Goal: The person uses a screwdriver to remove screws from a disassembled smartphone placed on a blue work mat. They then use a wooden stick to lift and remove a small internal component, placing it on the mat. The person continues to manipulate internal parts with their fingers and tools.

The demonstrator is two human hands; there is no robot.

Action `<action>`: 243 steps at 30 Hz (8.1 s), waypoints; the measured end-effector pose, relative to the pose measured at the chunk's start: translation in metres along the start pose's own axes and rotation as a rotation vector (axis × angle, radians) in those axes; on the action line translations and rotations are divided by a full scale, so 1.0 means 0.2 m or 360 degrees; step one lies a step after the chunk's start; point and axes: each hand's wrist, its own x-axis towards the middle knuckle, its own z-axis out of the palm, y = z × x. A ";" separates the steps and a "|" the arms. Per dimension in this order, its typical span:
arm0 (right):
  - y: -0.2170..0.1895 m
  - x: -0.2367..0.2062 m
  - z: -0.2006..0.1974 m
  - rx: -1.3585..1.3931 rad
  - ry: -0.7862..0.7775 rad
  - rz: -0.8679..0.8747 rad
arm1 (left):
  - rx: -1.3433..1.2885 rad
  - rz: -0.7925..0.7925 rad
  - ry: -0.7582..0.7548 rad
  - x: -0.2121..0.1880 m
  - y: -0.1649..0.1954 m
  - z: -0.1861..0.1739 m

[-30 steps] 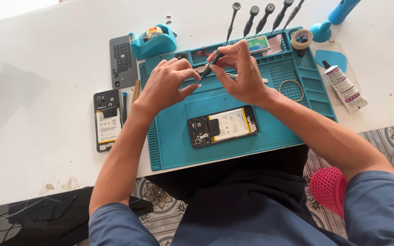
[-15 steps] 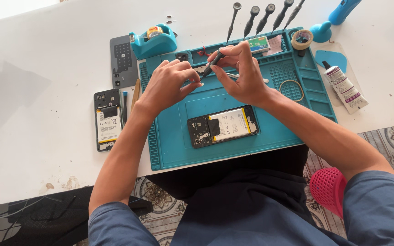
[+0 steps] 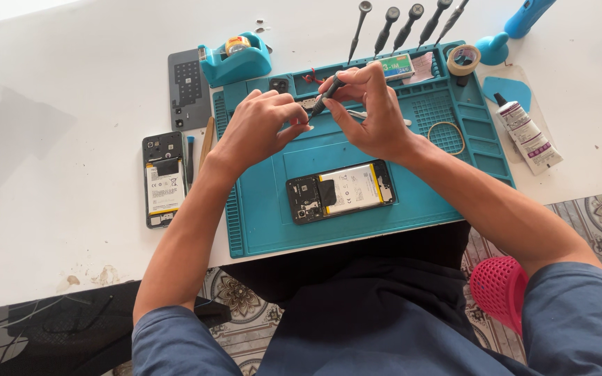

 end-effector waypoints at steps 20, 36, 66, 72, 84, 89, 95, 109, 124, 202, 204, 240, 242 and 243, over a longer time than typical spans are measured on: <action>0.00 -0.01 0.01 -0.0020 -0.0036 0.0018 | -0.0006 -0.0005 -0.0043 0.01 0.02 0.00; 0.06 0.03 -0.15 -0.0031 0.0161 -0.0011 | -0.0114 0.0197 -0.0686 0.06 0.34 -0.11; 0.00 -0.01 -0.03 0.0102 0.0113 0.0030 | -0.0098 0.0010 -0.0190 0.01 0.03 -0.10; -0.07 -0.04 0.05 0.0001 -0.0050 0.0114 | 0.0108 -0.0165 -0.0016 -0.03 -0.04 -0.14; -0.07 -0.05 0.07 0.0088 -0.0171 0.0162 | 0.0045 -0.0166 -0.0099 -0.02 -0.04 -0.08; -0.07 -0.05 0.07 0.0069 -0.0216 0.0175 | 0.0044 -0.0156 -0.0091 -0.03 -0.05 -0.08; -0.07 -0.05 0.07 0.0062 -0.0229 0.0166 | 0.0067 -0.0175 -0.0109 -0.03 -0.06 -0.08; -0.08 -0.05 0.09 -0.0026 -0.0259 0.0034 | 0.0059 -0.0193 -0.0121 -0.04 -0.06 -0.07; -0.04 -0.04 0.05 0.0044 0.0120 0.0333 | -0.0296 0.0052 -0.0222 0.00 0.03 -0.09; -0.05 -0.05 -0.01 -0.0100 0.0192 0.0067 | -0.0498 0.0002 -0.0061 0.04 0.10 -0.02; -0.06 -0.05 0.01 -0.0089 0.0163 0.0009 | -0.0394 0.0005 0.0006 0.03 0.08 -0.04; -0.15 0.01 -0.03 0.0063 -0.0661 0.0166 | 0.0102 -0.0298 -0.0199 -0.03 -0.07 -0.13; -0.14 0.02 -0.04 0.0000 -0.0632 0.0121 | 0.0043 -0.0391 -0.0311 -0.02 -0.05 -0.15; -0.14 0.02 -0.04 0.0041 -0.0585 0.0025 | 0.0027 -0.0424 -0.0355 -0.02 -0.05 -0.15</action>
